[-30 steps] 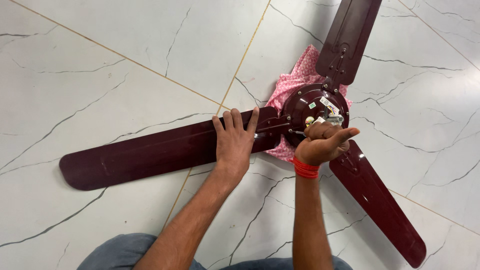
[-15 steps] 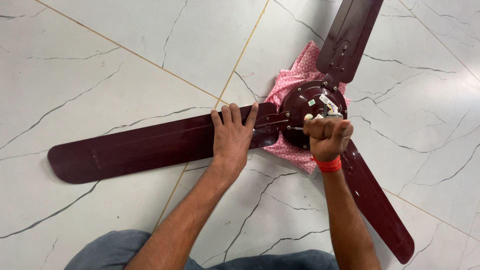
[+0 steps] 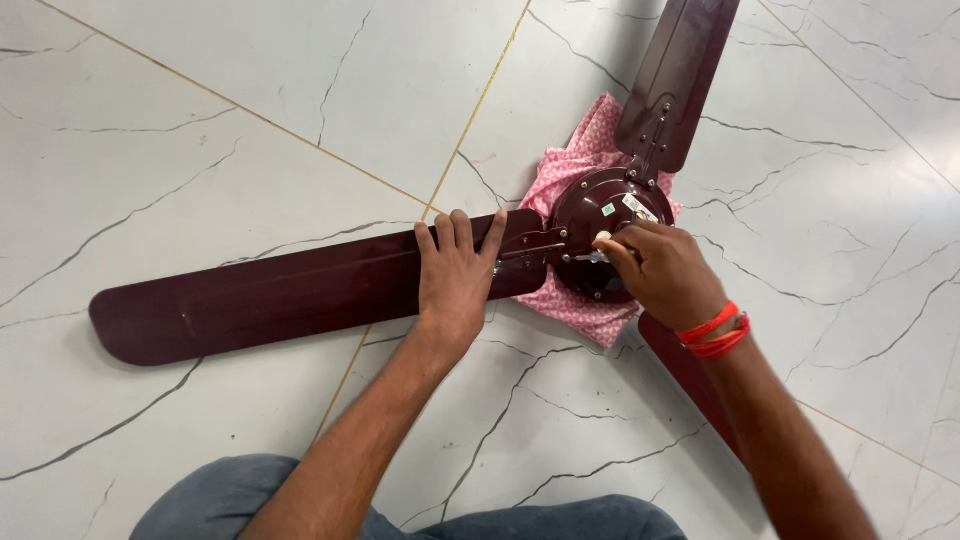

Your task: The person is repairing a ceiling fan lying on the floor. They use a screwdriver to tighten screws on the fan blades and the central motor housing.

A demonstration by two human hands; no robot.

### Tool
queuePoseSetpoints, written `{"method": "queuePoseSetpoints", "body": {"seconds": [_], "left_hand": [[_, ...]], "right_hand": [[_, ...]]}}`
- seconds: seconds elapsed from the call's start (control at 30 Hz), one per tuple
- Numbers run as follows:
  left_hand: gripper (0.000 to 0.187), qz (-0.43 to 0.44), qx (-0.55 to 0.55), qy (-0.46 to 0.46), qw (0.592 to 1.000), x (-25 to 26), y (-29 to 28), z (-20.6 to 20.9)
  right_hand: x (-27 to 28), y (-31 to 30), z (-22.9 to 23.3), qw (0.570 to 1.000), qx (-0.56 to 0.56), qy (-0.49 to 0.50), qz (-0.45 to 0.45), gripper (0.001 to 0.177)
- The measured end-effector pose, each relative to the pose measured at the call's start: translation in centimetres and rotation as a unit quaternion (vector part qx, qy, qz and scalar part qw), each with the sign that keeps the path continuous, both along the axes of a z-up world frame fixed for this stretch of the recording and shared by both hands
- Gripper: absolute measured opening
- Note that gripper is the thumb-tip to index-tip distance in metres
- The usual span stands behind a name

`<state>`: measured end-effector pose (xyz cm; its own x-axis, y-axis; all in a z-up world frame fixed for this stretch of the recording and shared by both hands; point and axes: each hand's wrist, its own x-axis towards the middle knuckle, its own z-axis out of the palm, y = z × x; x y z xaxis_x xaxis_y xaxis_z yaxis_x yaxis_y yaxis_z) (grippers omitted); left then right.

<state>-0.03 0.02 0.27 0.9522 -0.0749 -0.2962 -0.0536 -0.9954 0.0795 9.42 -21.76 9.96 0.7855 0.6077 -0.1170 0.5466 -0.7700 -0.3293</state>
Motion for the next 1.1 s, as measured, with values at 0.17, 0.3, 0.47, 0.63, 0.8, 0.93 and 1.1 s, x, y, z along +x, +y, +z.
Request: {"method": "queuePoseSetpoints", "body": {"seconds": [0.17,0.3,0.47,0.63,0.8,0.93,1.1], "left_hand": [[0.126,0.003,-0.001,-0.017,1.000,-0.1,-0.1,-0.4],[0.128,0.002,0.000,-0.012,1.000,-0.1,-0.1,-0.4],[0.129,0.009,-0.020,0.003,1.000,-0.2,-0.2,-0.4],[0.126,0.022,-0.015,-0.013,1.000,-0.4,-0.5,-0.4],[0.127,0.021,-0.015,0.000,1.000,-0.3,-0.3,-0.2],[0.128,0.018,-0.003,-0.010,1.000,-0.6,-0.2,0.1],[0.128,-0.006,-0.004,0.019,1.000,-0.5,-0.1,0.2]], "right_hand": [[2.8,-0.1,0.4,0.951,-0.215,0.217,-0.047,0.046],[4.2,0.7,-1.4,0.892,-0.250,0.341,-0.160,0.053],[5.3,0.8,-2.2,0.839,-0.234,0.376,-0.316,0.042],[4.8,0.9,-3.1,0.908,-0.297,0.265,-0.129,0.056],[3.7,1.6,-1.7,0.932,-0.298,0.197,-0.057,0.031],[3.2,3.7,-0.4,0.894,-0.402,0.198,-0.013,0.037],[2.7,4.3,-0.2,0.819,-0.533,0.088,0.192,0.043]]}}
